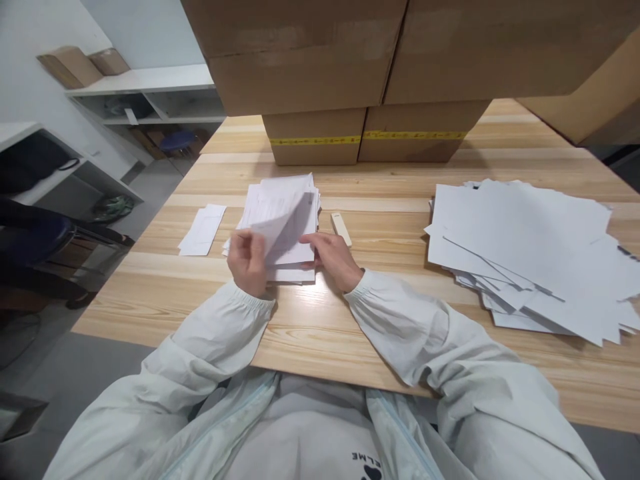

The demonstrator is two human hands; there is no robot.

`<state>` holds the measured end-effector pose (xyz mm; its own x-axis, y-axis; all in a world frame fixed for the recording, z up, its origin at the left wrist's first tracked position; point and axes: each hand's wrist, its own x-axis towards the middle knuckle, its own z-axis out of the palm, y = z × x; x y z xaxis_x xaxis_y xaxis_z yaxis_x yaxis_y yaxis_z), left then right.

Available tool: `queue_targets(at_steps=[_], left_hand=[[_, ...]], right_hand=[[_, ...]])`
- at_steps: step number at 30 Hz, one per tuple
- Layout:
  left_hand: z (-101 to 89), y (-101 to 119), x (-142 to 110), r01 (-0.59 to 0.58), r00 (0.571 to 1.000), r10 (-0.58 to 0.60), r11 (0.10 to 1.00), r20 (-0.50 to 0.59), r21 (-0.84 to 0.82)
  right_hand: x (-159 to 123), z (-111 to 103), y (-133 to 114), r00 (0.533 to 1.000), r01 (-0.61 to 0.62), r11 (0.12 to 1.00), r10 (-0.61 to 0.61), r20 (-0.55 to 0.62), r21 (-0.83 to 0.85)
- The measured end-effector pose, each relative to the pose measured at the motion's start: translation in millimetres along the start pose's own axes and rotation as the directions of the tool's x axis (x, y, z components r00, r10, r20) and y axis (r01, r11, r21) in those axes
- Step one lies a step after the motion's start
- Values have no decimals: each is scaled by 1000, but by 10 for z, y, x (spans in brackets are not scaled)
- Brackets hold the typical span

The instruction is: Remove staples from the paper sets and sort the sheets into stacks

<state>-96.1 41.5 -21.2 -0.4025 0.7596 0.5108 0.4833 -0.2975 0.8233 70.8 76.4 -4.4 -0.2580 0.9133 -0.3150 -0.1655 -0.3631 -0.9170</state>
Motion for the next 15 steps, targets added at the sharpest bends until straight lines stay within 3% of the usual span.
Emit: queue_targets(at_steps=[2,4,6,7,9,10,11,12,13,14,15], left_hand=[[-14,108,-75,-168,954,160,986,254,7],[-14,180,-121,-245,862,237,969,449,-42],[-15,221,-132,-247,801,256,965,541,-92],[-21,233,-123,-239,808,257,965,530,-105],[-49,239,-72,-210,909,238,971,344,-115],[-69,231,-29,-184,963,204,976,179,-121],[-91,214,27,-150,989,151,979,0,-136],[-114,189,92,-109,984,83,981,-159,-163],[-138,155,164,-63,968,10,977,-252,-202],[-160,115,237,-18,959,-52,970,-278,-241],[-181,74,306,47,969,-109,962,-222,-270]], right_hand=[[23,-14,-20,999,-21,998,20,33,56],[45,-32,-17,998,-34,997,31,48,70],[53,-53,-4,1000,2,1000,-3,22,17],[48,-64,-6,999,54,998,-54,3,-38],[13,-91,-47,971,229,957,-237,-27,-176],[-20,-105,-92,935,333,910,-352,-36,-245],[-63,-117,-153,883,432,850,-467,-50,-303],[-114,-126,-226,817,520,782,-573,-69,-343],[-171,-131,-304,736,602,712,-671,-96,-362],[-232,-131,-379,649,672,644,-750,-129,-365],[-291,-127,-444,568,730,583,-808,-158,-356]])
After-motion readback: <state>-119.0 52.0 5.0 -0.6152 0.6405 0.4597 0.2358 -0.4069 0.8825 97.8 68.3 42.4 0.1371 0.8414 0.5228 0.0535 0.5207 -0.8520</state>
